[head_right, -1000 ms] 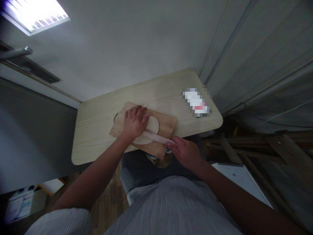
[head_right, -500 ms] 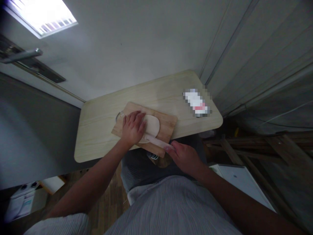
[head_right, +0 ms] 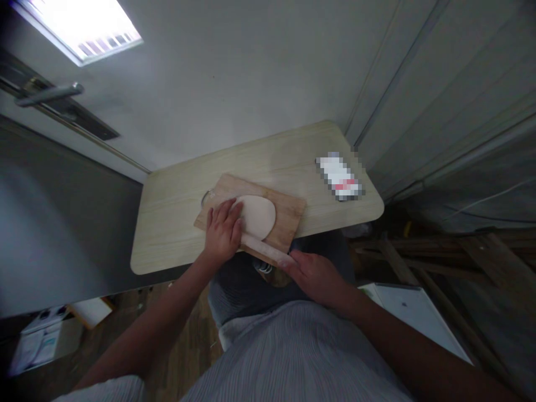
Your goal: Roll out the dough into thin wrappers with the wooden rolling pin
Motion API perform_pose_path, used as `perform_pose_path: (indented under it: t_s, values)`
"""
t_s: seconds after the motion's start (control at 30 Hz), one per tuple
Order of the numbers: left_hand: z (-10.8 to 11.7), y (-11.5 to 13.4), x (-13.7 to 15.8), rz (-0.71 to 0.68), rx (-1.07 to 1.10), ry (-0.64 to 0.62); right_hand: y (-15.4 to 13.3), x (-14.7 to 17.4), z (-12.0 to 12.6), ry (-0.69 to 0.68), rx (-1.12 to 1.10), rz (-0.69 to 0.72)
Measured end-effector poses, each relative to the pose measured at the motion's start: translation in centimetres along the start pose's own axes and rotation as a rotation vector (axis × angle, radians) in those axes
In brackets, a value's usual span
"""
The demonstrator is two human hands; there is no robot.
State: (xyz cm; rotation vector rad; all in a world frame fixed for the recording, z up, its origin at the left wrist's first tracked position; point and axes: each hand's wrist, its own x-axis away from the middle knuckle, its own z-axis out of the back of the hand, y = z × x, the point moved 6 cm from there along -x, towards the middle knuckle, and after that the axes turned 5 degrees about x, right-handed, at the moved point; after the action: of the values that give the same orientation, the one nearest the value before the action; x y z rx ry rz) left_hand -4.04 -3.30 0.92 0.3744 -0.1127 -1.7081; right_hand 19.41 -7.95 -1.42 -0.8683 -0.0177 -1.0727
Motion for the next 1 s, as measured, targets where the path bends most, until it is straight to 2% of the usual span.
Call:
perform_pose_path:
  t_s: [0.17,0.5,0.8,1.0]
  values:
    - [0.0,-0.2,0.7,0.001,0.013,0.021,-0.5,0.2,-0.3,0.017,0.033,-0.028]
    - [0.0,-0.4,1.7,-0.023,0.028,0.051,-1.2,1.2,-1.3,0.142,0.217,-0.010]
    - [-0.1,-0.8,3.0,-0.003,0.057,0.065,-2.2,1.7,-2.4,0.143,0.263,-0.011]
    - [-0.1,-0.9,3.3,0.019,0.072,0.067,-2.3,1.7,-2.5,0.111,0.187,-0.018]
